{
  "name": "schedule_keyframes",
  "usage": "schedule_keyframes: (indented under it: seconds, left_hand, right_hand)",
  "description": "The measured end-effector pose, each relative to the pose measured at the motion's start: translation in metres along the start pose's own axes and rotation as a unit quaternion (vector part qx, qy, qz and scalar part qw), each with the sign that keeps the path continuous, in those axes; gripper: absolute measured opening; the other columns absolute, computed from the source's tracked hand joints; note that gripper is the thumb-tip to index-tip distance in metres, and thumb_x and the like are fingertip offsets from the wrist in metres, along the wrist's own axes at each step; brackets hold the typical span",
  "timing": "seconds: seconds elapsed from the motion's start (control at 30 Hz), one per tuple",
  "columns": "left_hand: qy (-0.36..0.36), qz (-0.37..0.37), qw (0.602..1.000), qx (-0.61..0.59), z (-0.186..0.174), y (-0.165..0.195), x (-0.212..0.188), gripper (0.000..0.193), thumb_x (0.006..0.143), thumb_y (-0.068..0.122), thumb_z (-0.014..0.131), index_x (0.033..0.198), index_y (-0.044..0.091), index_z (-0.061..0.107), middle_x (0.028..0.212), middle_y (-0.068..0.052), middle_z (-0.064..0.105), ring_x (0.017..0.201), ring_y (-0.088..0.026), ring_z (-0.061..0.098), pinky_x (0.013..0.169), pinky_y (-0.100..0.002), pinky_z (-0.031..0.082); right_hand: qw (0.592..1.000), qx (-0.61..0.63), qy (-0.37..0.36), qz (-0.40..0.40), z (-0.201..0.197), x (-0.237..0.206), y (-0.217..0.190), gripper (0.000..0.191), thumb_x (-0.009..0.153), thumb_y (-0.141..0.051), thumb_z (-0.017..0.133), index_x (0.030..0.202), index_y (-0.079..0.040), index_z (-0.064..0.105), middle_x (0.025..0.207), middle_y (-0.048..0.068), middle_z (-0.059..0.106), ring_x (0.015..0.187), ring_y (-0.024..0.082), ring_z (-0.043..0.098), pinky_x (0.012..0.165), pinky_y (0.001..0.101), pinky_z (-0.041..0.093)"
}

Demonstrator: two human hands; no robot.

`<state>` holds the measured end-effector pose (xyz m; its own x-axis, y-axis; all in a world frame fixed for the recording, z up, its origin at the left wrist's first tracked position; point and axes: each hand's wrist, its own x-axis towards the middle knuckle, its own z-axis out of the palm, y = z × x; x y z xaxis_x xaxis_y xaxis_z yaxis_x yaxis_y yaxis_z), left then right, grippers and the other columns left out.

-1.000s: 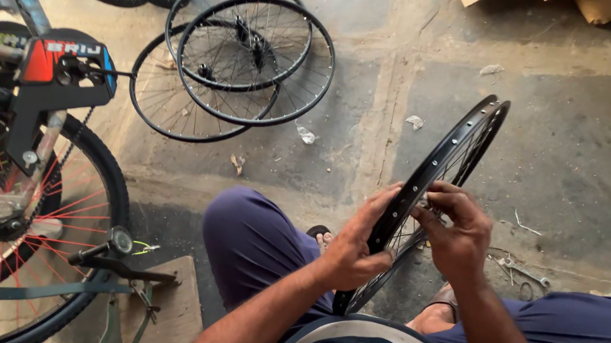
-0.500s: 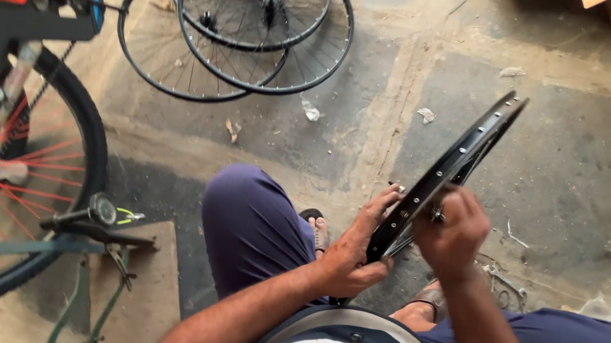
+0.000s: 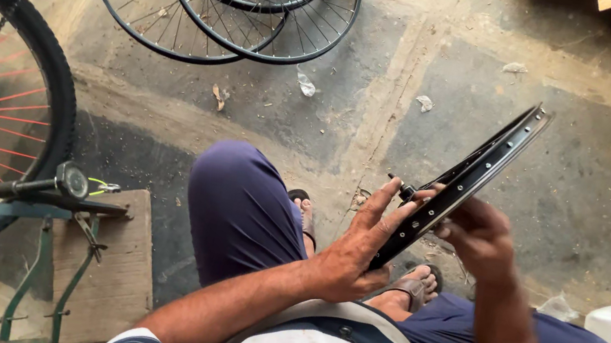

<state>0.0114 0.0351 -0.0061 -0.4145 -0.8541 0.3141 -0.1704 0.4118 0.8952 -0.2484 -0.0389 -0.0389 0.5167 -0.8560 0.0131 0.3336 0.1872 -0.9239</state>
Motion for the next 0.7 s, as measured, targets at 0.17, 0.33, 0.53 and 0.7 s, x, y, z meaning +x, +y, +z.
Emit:
schedule_keyframes:
  seconds: [0.17,0.33,0.53,0.7]
  left_hand:
    - [0.015,0.002,1.000,0.024,0.008,-0.002,0.000,0.098,0.083,0.007,0.070,0.165,0.006,0.017,0.173,-0.033,0.005,0.163,-0.051,0.010,0.132,-0.056,0.019]
    - [0.018,-0.010,1.000,0.001,0.004,-0.004,-0.001,0.098,0.085,0.013,0.068,0.166,-0.001,0.014,0.173,-0.032,0.015,0.165,-0.047,0.017,0.135,-0.052,0.020]
    - [-0.010,-0.071,0.996,-0.053,-0.007,0.000,0.085,0.096,0.089,0.032,0.076,0.159,-0.006,0.022,0.157,-0.033,0.041,0.149,-0.040,0.041,0.123,-0.043,0.032]
    - [-0.069,-0.051,0.994,-0.071,-0.005,-0.004,0.147,0.090,0.081,0.019,0.068,0.158,-0.003,0.027,0.140,-0.028,0.056,0.133,-0.034,0.056,0.113,-0.036,0.041]
  right_hand:
    - [0.990,0.039,-0.133,0.034,0.000,0.019,-0.015,0.049,0.092,0.008,0.070,0.140,0.010,0.058,0.132,0.019,0.069,0.122,0.026,0.066,0.104,0.0401,0.057]
    - [0.962,-0.155,0.188,-0.127,0.050,-0.007,0.009,0.042,0.085,0.012,0.074,0.126,0.005,0.067,0.119,0.011,0.074,0.109,0.020,0.070,0.094,0.0367,0.062]
    - [0.870,-0.395,0.181,-0.232,0.049,-0.014,0.034,0.023,0.083,0.014,0.075,0.093,-0.004,0.066,0.089,0.005,0.069,0.090,0.017,0.063,0.099,0.0391,0.049]
    - [0.907,-0.299,0.285,-0.081,0.045,-0.008,0.035,0.042,0.082,0.007,0.073,0.121,-0.003,0.062,0.098,0.006,0.067,0.087,0.014,0.065,0.070,0.0305,0.055]
